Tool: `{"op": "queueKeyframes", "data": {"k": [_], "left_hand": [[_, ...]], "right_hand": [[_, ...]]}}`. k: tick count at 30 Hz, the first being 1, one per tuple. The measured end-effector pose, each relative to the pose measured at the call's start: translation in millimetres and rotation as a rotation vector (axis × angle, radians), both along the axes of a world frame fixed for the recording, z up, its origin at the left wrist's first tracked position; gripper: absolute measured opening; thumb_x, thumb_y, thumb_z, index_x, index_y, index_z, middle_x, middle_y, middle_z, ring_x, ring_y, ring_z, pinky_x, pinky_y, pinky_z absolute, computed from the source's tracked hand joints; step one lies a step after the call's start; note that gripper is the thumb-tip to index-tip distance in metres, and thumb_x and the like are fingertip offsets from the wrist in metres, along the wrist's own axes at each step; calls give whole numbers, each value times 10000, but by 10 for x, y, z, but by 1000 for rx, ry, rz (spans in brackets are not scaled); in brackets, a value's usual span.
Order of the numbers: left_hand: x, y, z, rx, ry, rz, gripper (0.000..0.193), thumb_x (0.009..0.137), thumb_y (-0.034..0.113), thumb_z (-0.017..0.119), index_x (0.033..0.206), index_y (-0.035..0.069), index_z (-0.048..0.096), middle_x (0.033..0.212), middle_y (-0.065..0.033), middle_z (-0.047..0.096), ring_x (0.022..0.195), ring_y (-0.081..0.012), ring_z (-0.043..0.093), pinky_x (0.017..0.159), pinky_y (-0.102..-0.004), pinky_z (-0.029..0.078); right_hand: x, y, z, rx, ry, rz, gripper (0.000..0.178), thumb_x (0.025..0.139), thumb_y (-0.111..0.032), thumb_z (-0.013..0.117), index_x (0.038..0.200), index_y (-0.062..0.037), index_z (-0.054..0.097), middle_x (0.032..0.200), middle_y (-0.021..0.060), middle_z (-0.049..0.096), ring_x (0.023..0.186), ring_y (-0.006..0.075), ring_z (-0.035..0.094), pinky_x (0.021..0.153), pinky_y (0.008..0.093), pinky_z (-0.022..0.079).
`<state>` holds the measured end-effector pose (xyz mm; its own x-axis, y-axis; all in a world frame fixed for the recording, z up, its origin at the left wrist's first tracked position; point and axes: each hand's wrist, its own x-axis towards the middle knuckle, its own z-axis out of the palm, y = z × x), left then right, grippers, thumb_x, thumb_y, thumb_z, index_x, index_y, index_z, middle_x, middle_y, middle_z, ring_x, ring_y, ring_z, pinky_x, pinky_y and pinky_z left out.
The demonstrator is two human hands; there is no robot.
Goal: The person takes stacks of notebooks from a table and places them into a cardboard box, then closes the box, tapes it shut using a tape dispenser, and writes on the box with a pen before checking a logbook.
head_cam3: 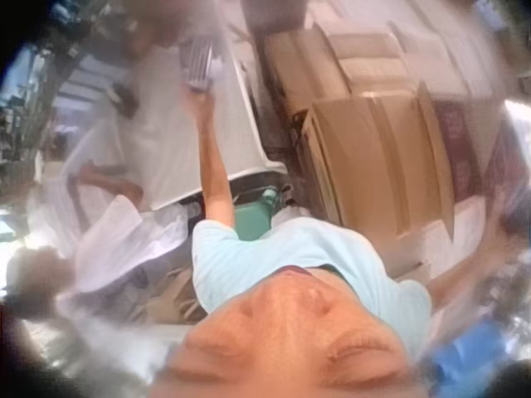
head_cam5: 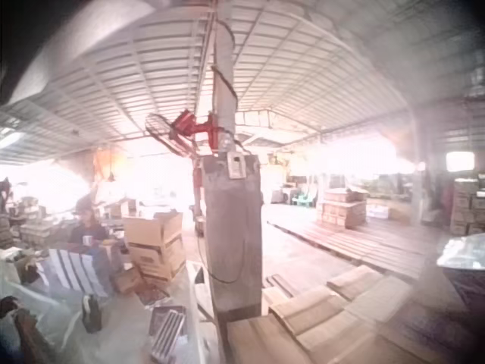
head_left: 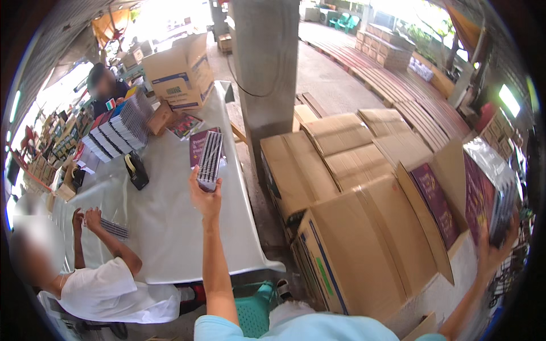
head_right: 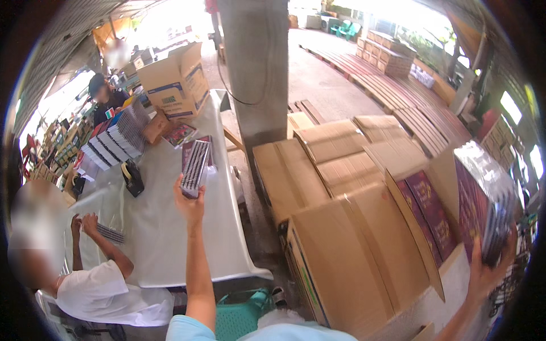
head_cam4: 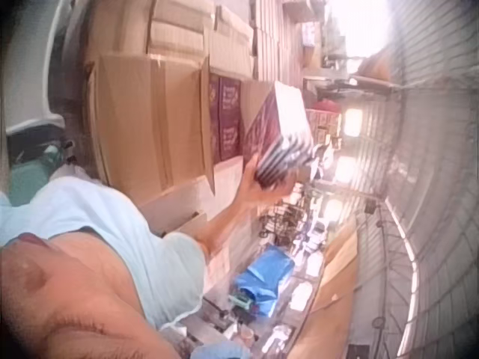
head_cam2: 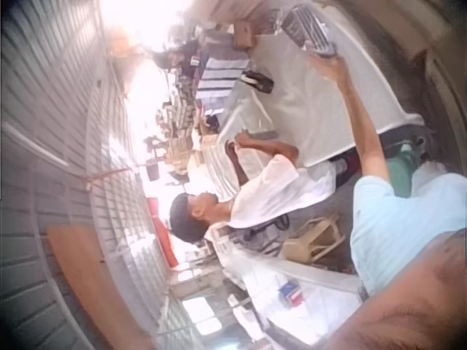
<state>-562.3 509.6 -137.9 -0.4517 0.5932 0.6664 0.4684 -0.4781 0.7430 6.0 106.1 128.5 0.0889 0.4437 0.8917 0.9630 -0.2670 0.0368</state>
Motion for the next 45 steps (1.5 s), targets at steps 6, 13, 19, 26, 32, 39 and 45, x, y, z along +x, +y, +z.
{"op": "queueKeyframes", "data": {"k": [6, 13, 19, 26, 32, 39, 45], "left_hand": [[783, -1696, 944, -136, 251, -277, 661, 711, 54, 803, 1304, 57, 512, 1240, -102, 562, 1111, -214, 562, 947, -338, 450], [1538, -3425, 1943, 186, 357, -131, 743, 690, 152, 797, 1338, -16, 477, 1274, -127, 525, 1131, -272, 531, 1005, -385, 400], [2495, -4759, 2474, 319, -195, -249, 664, 779, 239, 716, 1345, 0, 465, 1252, -128, 538, 1111, -282, 547, 953, -394, 463], [3779, -5009, 2555, 367, -659, -240, 627, 851, 341, 636, 1353, 10, 459, 1230, -129, 560, 1047, -286, 588, 898, -402, 500], [5260, -4283, 2389, 86, -847, -1005, 554, 906, 385, 591, 1338, 67, 450, 1189, -104, 571, 1076, -256, 574, 920, -436, 463], [6279, -3036, 2233, -307, 1087, -851, 809, 732, 467, 799, 1331, 45, 456, 1365, -231, 455, 1236, -350, 498, 982, -488, 447], [6662, -1598, 1807, -848, 1659, -449, 985, 687, 580, 780, 1421, 46, 396, 1499, -261, 305, 1293, -368, 467, 1041, -456, 428]], "right_hand": [[911, 385, -351, -13, 230, 76, 663, 748, -311, 813, 1290, -47, 536, 1230, 162, 590, 1125, 289, 576, 926, 393, 469], [2125, 444, -667, 23, 701, 377, 595, 686, -197, 859, 1202, -62, 597, 863, 106, 658, 706, 176, 612, 633, 311, 501], [2781, 1370, -1361, -332, 1141, 833, 489, 741, -197, 820, 1156, -25, 626, 955, 113, 680, 849, 188, 644, 720, 327, 521], [2460, 1394, -2363, -637, 249, 264, 776, 818, -541, 679, 1454, -194, 401, 1331, 209, 537, 1268, 403, 474, 1041, 560, 377], [1866, 140, -1275, -235, 1388, 2165, 1049, 773, -557, 738, 1537, -123, 166, 1521, 129, 300, 1392, 275, 300, 1131, 431, 273], [3073, -460, -340, 433, 1160, 1092, 785, 759, -98, 755, 1444, 1, 385, 1164, 105, 630, 1037, 193, 611, 909, 304, 473], [3646, 136, -472, -57, 1033, 954, 821, 720, -21, 763, 1443, 21, 376, 1196, 109, 623, 990, 141, 597, 840, 245, 476]]}}
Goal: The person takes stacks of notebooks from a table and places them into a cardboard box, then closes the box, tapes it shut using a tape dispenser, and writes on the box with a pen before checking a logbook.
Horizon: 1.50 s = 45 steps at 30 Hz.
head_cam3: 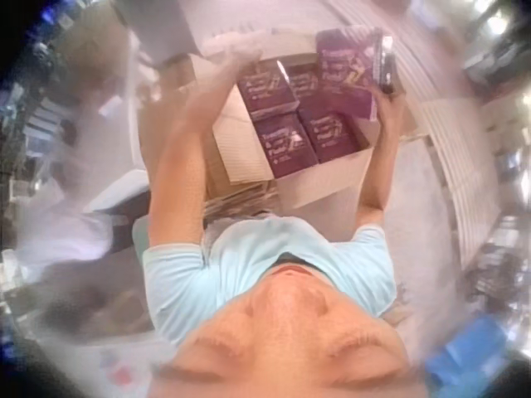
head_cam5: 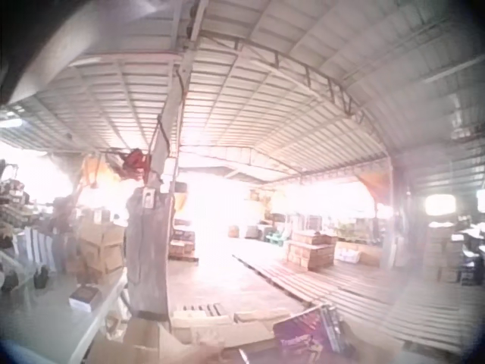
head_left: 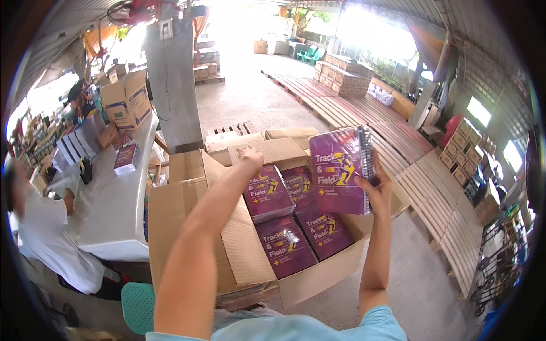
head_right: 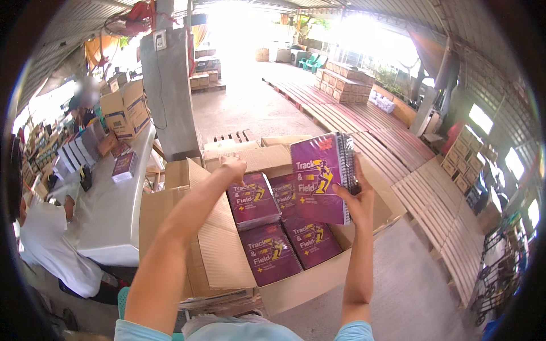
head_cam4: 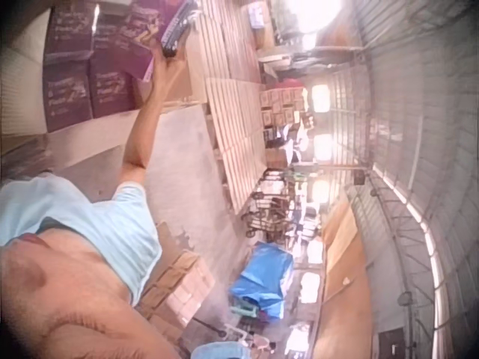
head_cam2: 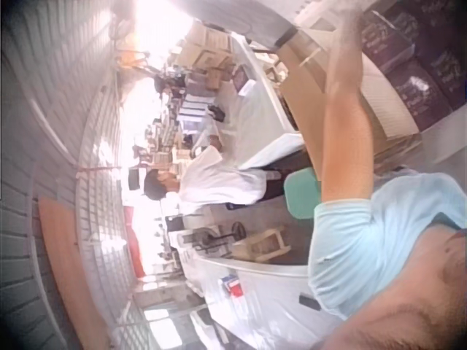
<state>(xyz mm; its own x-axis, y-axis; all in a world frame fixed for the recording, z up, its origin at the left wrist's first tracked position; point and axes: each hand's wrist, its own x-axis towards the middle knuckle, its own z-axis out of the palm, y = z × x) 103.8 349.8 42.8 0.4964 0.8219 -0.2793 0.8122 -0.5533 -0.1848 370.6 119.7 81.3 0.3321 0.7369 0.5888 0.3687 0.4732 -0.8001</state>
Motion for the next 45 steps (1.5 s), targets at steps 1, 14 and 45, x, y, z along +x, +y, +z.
{"op": "queueKeyframes", "data": {"k": [1, 14, 45], "left_hand": [[155, 24, -122, 46, 79, 40, 1017, 667, 604, 781, 1422, 44, 395, 1498, -258, 307, 1304, -367, 453, 1054, -456, 415], [76, -109, -1095, -228, 41, 109, 1120, 604, 775, 694, 1430, 72, 417, 1539, -154, 287, 1436, -298, 256, 1095, -448, 367], [-6370, 578, -2320, -147, -1847, 1564, 662, 783, 369, 759, 1328, 101, 494, 1212, -81, 597, 991, -184, 565, 815, -379, 466]], "right_hand": [[123, 141, -79, -114, 66, 49, 820, 721, -14, 760, 1442, 28, 371, 1208, 109, 617, 979, 147, 603, 827, 245, 486], [-345, 1243, -2091, -261, -1278, -159, 956, 768, -727, 568, 1465, -102, 373, 1460, 220, 403, 1407, 357, 309, 1118, 593, 208], [-3037, 1652, -131, 68, -1350, -316, 341, 860, -175, 646, 1164, -24, 623, 1081, 144, 647, 980, 268, 624, 770, 391, 515]]}}
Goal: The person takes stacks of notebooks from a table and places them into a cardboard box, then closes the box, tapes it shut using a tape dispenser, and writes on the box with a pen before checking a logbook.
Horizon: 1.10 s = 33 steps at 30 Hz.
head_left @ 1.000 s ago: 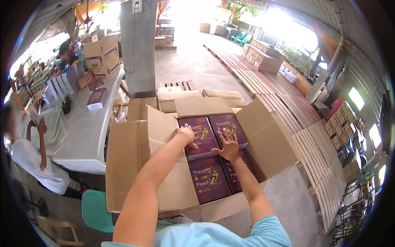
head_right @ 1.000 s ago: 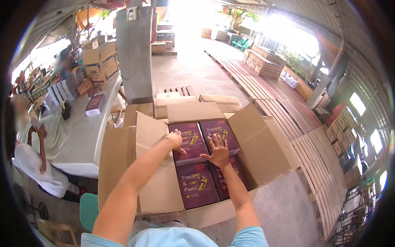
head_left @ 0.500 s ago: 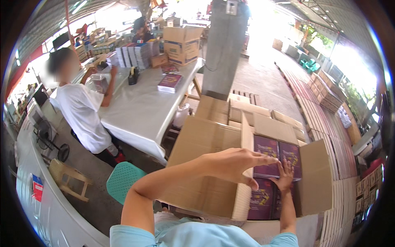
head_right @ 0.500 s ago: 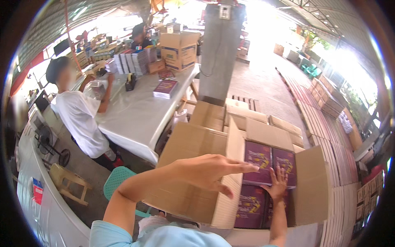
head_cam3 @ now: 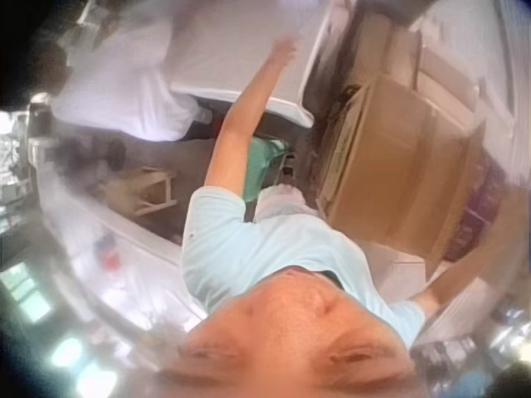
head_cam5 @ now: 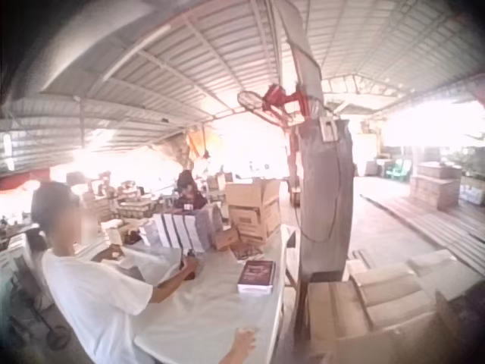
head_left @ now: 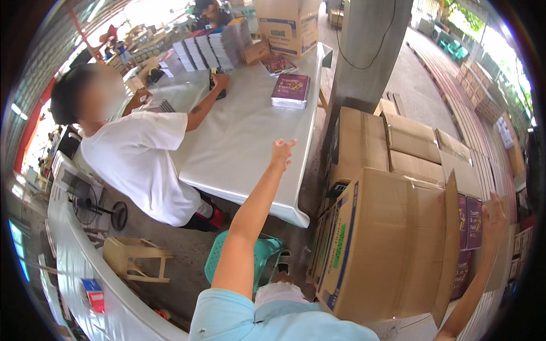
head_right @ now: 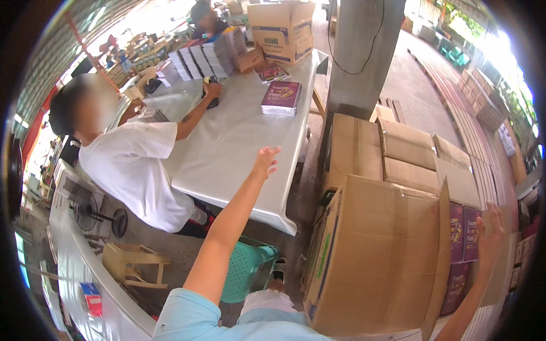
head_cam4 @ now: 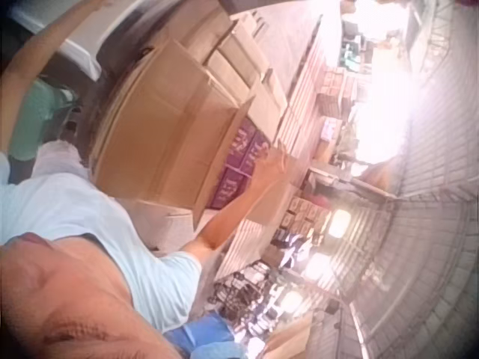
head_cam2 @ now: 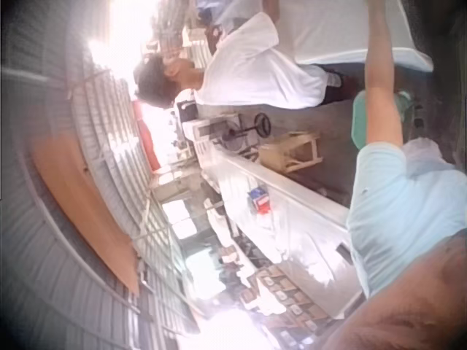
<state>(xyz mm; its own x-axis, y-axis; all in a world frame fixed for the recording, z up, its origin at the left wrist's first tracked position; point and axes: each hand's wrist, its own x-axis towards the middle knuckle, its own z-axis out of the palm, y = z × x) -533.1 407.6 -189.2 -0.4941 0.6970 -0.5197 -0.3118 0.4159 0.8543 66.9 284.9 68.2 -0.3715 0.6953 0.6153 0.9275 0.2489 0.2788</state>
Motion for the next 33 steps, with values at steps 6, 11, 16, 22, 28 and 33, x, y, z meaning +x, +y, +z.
{"op": "queueKeyframes", "data": {"k": [6, 11, 16, 22, 28, 33], "left_hand": [[-804, 1024, -597, -53, 675, 64, 914, 659, 553, 781, 1327, 13, 467, 1332, -189, 505, 1247, -343, 442, 1025, -468, 341], [-987, 1827, -563, -190, 730, 40, 985, 624, 660, 754, 1324, 21, 485, 1307, -240, 509, 1288, -368, 395, 1086, -462, 273], [-1164, 2444, -658, -265, 658, 73, 1087, 568, 756, 739, 1325, 17, 487, 1319, -276, 469, 1301, -363, 362, 1086, -481, 268], [-967, 3002, -588, -387, 678, 240, 1185, 482, 829, 724, 1340, 48, 488, 1408, -243, 363, 1271, -397, 386, 1053, -515, 319], [-748, 3038, -503, -185, 549, 307, 983, 557, 516, 885, 1339, 140, 423, 1433, -148, 338, 1250, -343, 378, 990, -514, 316], [-623, 2652, -159, 574, 752, 317, 833, 632, 140, 873, 1322, 84, 411, 1333, -173, 405, 1193, -338, 437, 1036, -442, 332]], "right_hand": [[-1955, -615, -20, -547, 388, 4, 440, 839, -207, 665, 1249, -59, 603, 1296, 151, 570, 1183, 333, 551, 960, 445, 459], [-2689, -754, -1074, -719, 278, 282, 675, 789, -433, 730, 1338, -89, 541, 1426, 196, 437, 1313, 392, 423, 1055, 570, 328], [-3190, -545, -1509, -650, 614, 38, 779, 827, -560, 653, 1397, -67, 458, 1454, 228, 385, 1343, 413, 374, 1089, 576, 258], [-3148, -458, -1585, -691, 573, -102, 886, 823, -626, 612, 1409, 2, 394, 1426, 236, 418, 1314, 431, 402, 1082, 568, 277], [-3214, -354, -1523, -642, 656, -119, 865, 826, -581, 638, 1395, 25, 398, 1379, 225, 475, 1291, 424, 435, 1078, 550, 295], [-3177, -370, -1471, -657, 691, -114, 797, 832, -461, 672, 1393, 29, 388, 1368, 205, 489, 1300, 390, 436, 1083, 523, 293]]}}
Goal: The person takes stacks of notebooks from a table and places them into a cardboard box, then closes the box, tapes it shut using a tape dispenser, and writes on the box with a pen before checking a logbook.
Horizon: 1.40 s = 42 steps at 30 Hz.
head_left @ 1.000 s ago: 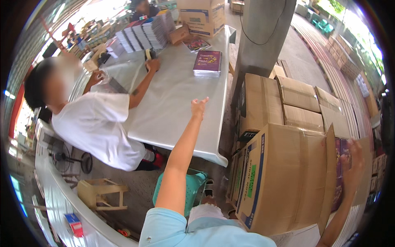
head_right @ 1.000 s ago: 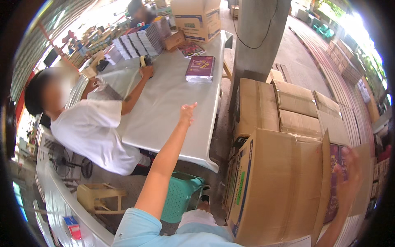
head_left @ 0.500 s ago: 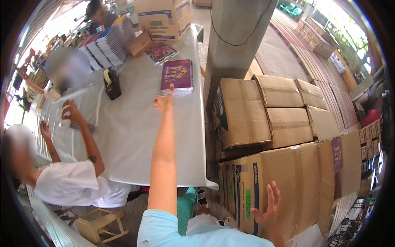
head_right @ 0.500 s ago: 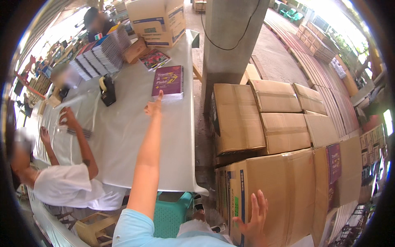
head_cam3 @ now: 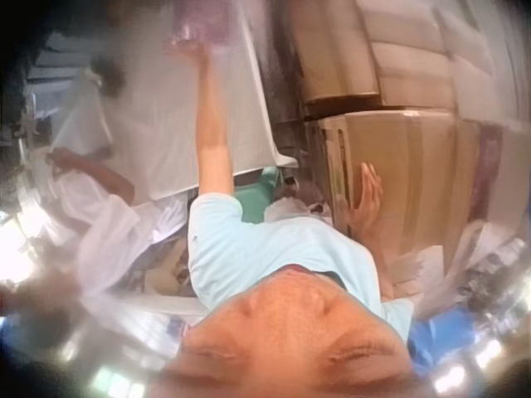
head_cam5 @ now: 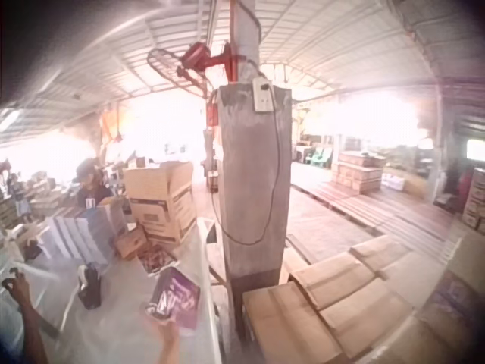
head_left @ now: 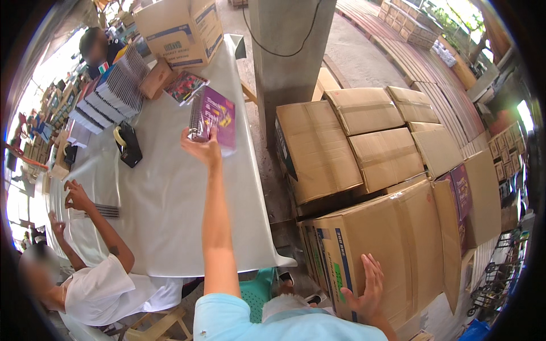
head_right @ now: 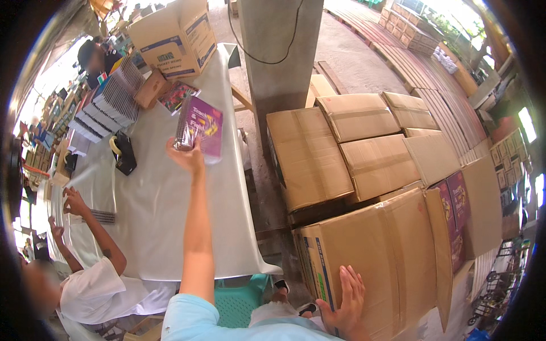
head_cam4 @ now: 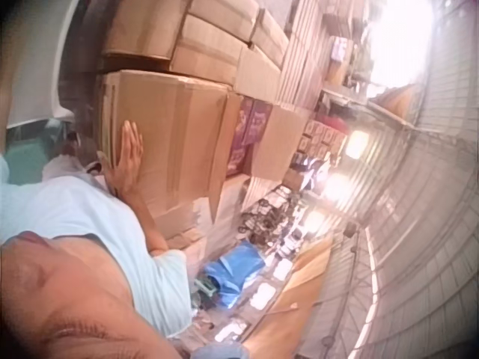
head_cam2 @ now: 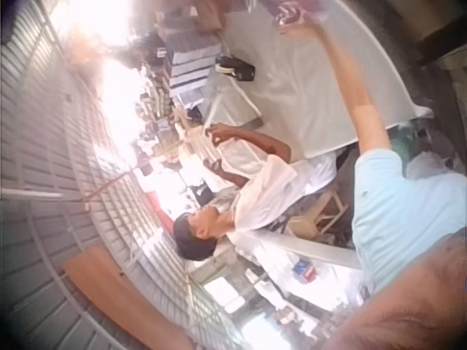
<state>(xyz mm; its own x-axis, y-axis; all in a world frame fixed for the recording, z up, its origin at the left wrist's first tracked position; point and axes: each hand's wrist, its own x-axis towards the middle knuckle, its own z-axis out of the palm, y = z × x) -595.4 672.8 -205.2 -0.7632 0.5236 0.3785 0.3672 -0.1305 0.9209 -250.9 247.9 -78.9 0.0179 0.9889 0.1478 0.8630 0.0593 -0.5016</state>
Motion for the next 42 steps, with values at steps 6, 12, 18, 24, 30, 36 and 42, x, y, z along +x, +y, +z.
{"op": "queueKeyframes", "data": {"k": [6, 12, 18, 24, 30, 36, 42], "left_hand": [[28, -1222, 667, 220, 575, -531, 849, 613, -19, 792, 1352, 34, 377, 1280, -135, 530, 1194, -324, 459, 1051, -435, 335], [416, -2951, 2030, 125, 500, -1013, 937, 676, 88, 791, 1421, 12, 228, 1222, -164, 575, 1053, -285, 543, 997, -381, 378], [851, -4237, 2776, 257, 810, -1331, 999, 813, 537, 669, 1473, 1, 144, 1271, -236, 531, 975, -326, 576, 889, -419, 474], [2221, -4792, 3198, 640, 760, -653, 1068, 782, 574, 696, 1538, 210, 36, 1358, -283, 450, 1164, -371, 535, 971, -448, 451], [2836, -5541, 3028, 395, 692, -803, 1068, 754, 624, 688, 1525, 99, 169, 1475, -250, 342, 1238, -350, 498, 994, -428, 444], [3428, -6175, 2938, 145, 501, -676, 1024, 754, 576, 699, 1493, 24, 254, 1473, -203, 370, 1188, -287, 519, 956, -392, 446], [3803, -6510, 2907, 77, 440, -591, 929, 763, 497, 742, 1436, -16, 359, 1457, -218, 390, 1143, -271, 548, 949, -361, 451]], "right_hand": [[34, -84, -28, 44, -6, 25, 745, 830, -432, 681, 1372, 14, 433, 1356, 186, 504, 1300, 380, 439, 1085, 524, 293], [181, -238, 155, 283, 100, 193, 761, 779, -369, 752, 1417, -101, 436, 1443, 225, 381, 1349, 433, 344, 1104, 555, 251], [248, -595, 1204, 399, 167, 607, 803, 719, -229, 797, 1431, -278, 428, 1390, 231, 418, 1265, 398, 444, 995, 561, 387], [1596, -1436, 1418, 829, 512, 392, 812, 658, -132, 806, 1403, -141, 484, 1182, 151, 564, 959, 283, 608, 809, 384, 511], [3644, -2353, 1504, 1027, 327, -343, 820, 663, -109, 865, 1369, 14, 465, 1074, 133, 653, 911, 202, 642, 808, 329, 519], [5082, -2308, 1044, 421, 730, -233, 882, 690, -122, 855, 1426, 24, 391, 1162, 122, 639, 937, 177, 643, 801, 277, 524], [5866, -1710, -150, -133, 323, -22, 983, 734, -377, 819, 1425, 106, 313, 1298, 289, 528, 1217, 302, 526, 1035, 358, 391]]}}
